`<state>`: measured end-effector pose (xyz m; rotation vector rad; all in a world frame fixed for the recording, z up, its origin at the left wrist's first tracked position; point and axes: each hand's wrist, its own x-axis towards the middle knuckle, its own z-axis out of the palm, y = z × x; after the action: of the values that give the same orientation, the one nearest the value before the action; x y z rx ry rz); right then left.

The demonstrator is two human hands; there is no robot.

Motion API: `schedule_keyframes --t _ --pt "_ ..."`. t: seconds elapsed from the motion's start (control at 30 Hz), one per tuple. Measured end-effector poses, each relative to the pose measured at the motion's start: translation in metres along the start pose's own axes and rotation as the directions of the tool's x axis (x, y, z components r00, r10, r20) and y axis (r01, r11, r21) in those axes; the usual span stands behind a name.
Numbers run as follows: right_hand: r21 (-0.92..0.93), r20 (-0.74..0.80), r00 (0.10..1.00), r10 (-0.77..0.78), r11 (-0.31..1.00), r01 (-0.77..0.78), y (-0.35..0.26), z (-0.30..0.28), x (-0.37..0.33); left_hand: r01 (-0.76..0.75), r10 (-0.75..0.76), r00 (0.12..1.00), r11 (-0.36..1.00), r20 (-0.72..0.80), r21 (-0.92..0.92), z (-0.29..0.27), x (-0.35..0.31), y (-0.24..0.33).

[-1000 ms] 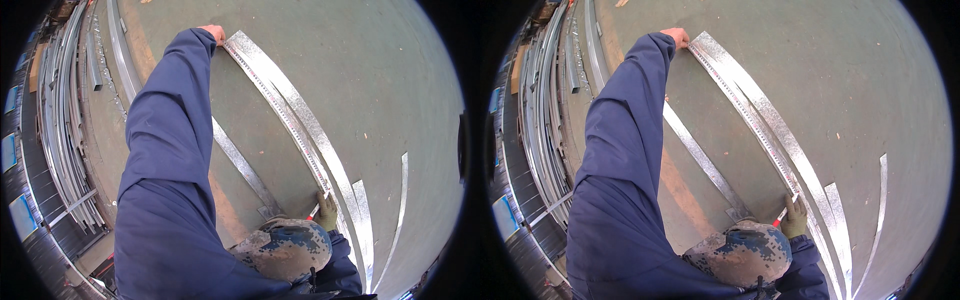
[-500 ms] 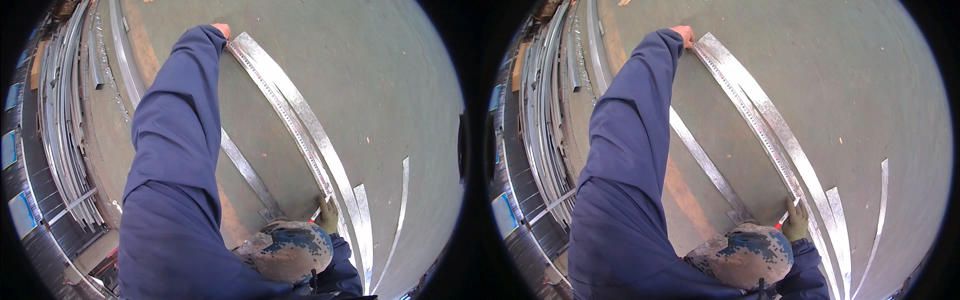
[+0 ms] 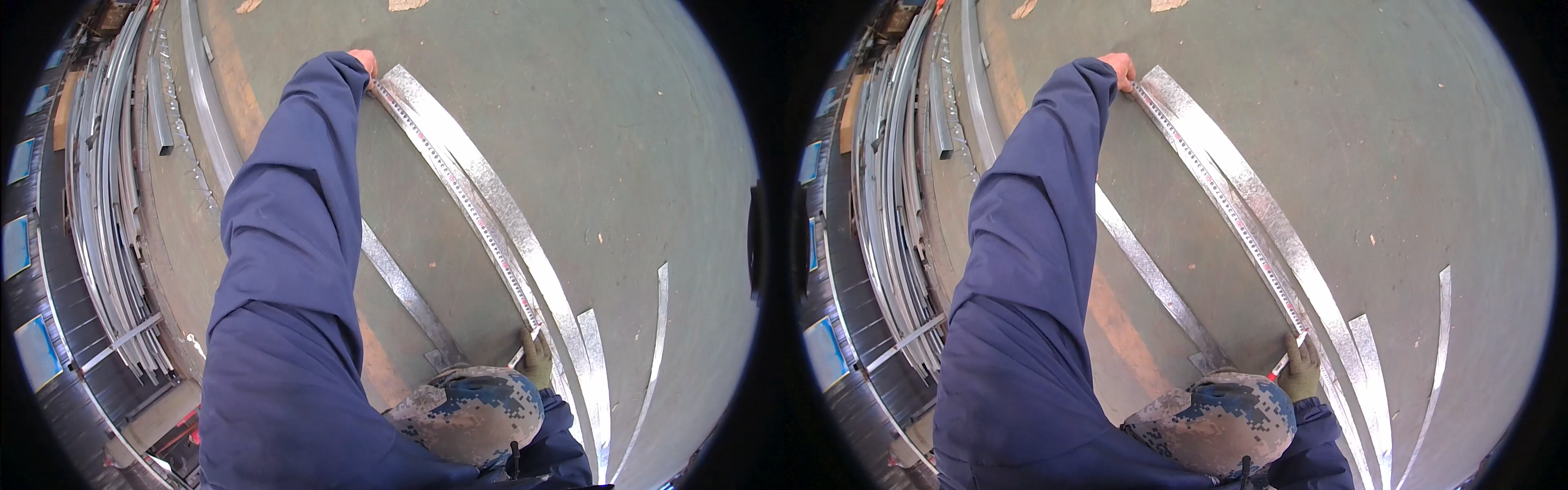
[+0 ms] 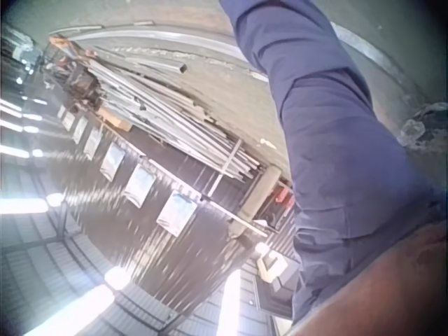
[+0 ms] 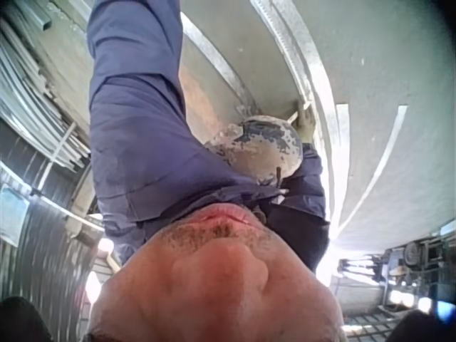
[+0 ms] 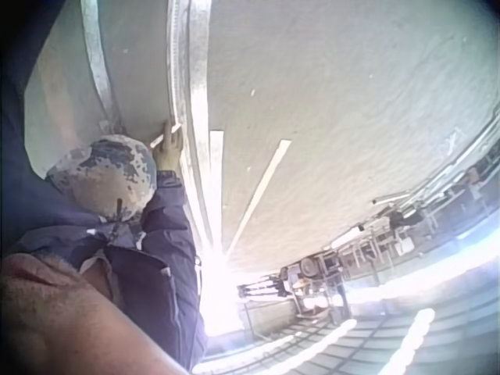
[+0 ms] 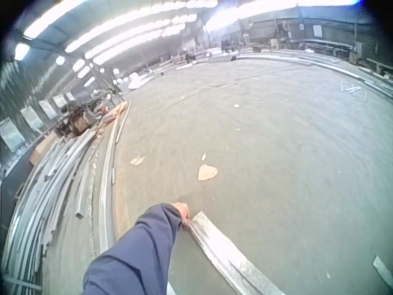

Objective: The person measures and marks multiple long metal strips laid on the floor using a tape measure and a red marker. They repeatedly position the tape measure along each strip and make marks at measured intervals.

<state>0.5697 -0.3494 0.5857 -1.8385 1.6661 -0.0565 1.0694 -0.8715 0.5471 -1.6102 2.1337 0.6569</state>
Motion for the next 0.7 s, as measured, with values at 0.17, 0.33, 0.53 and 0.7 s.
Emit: schedule_keyframes --t 0.17,0.33,0.53,0.7 --pt "-0.015 0.014 1.0 0.014 1.0 -0.014 -0.003 -0.003 -0.001 -0.002 0.001 0.999 1.0 0.033 0.025 -0.004 0.001 0.0" --pt "-0.04 0.017 1.0 0.018 0.999 -0.017 -0.005 -0.002 -0.001 -0.015 0.016 1.0 0.996 -0.01 0.084 0.006 0.009 -0.006" --pt "-0.019 -0.055 0.998 -0.007 1.0 0.006 -0.007 0.01 0.0 0.081 -0.072 0.993 0.992 -0.089 0.096 0.007 -0.012 -0.001" --pt "-0.003 -0.074 0.996 0.044 0.999 -0.045 0.008 0.021 -0.006 0.138 -0.111 0.973 0.983 -0.204 0.124 0.038 0.004 0.042"
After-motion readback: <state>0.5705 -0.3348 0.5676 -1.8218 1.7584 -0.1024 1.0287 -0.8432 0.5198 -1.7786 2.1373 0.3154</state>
